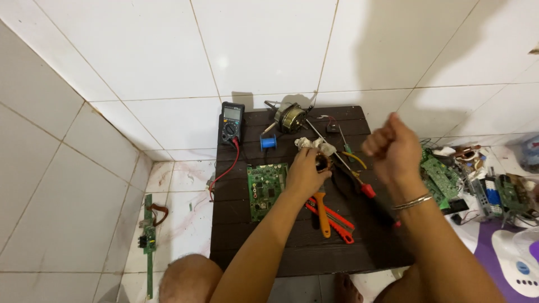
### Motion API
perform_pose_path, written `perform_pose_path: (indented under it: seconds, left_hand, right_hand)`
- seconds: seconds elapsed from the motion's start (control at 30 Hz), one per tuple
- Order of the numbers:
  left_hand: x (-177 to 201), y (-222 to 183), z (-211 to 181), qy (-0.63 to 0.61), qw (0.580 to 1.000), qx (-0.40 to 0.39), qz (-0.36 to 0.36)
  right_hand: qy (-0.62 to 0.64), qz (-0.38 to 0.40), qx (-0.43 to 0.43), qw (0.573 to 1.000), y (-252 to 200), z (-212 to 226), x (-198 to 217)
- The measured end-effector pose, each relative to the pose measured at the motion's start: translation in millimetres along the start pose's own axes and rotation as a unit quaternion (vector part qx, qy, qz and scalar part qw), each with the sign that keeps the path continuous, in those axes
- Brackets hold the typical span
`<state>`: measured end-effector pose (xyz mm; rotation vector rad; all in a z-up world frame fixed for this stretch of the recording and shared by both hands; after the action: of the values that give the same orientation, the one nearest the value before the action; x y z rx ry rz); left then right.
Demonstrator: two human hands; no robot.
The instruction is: The person sits on the floor at a low table repairing a small electric motor. They manipulate the motor's copper winding and wires by hand, use a screwdriver and pliers on the assembly, and work among scattered circuit boards with a multimeter connected nearby.
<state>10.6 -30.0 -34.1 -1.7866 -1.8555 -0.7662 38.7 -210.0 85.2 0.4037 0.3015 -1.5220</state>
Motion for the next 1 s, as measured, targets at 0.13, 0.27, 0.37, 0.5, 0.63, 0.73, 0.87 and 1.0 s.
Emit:
perform_pose_path:
  seconds: [0.13, 0.27, 0.37, 0.5, 0.63, 0.73, 0.87, 1.0]
  left_hand:
    - [-2.6, -0.3, 0.9, 0.016, 1.000, 0.006, 0.006]
    - [2.1, -8.3, 1.8, 0.049, 0.996, -0.061, -0.043]
    - [-7.3, -15.6, -6.8, 0.136, 0.978, -0.131, -0.087]
    - [11.0, -24.3, -27.6, 0.191, 0.938, -0.219, -0.191]
    - [55.8, -20.8, -41.3, -0.107, 0.985, -0.018, -0.131]
    - [99.9, -23.9, -57.3, -0.328, 0.935, 0.132, 0.033]
    - [160.2, -35.1, -63.4, -0.450, 0.885, 0.059, -0.103]
    - [181.8, -43.8, -65.8, -0.302, 0.938, 0.009, -0.168]
  right_hand:
    - [-0.029, -0.008, 0.037, 0.999, -8.8, 19.9, -8.1]
    - [-0.069, -0.046, 0.148, 0.985, -18.1, 35.3, -26.9]
    - [-0.079, -0.107, 0.214, 0.968, -20.9, 50.3, -6.8]
    - [-0.056, -0.044, 0.220, 0.973, -23.9, 70.8, 11.8]
    - [-0.016, -0.085, 0.185, 0.979, -9.3, 76.1, 47.8]
    - [0.049, -0.108, 0.099, 0.988, 11.2, 64.7, 88.0]
    - [-0.112, -0.095, 0.050, 0.988, 20.3, 59.5, 121.2]
    - [-0.168, 0.020, 0.033, 0.985, 12.3, 71.0, 124.4]
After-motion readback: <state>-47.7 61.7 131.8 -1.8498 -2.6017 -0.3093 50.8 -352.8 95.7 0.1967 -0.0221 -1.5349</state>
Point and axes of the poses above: each hand's wrist, its own y-axis towards the middle knuckle, its own x-axis out of the back of the hand, z = x × y, the point moved 3 cm from there along y, towards the middle knuckle, and after that the axes turned 3 degrees about x, right-handed, at the moved point
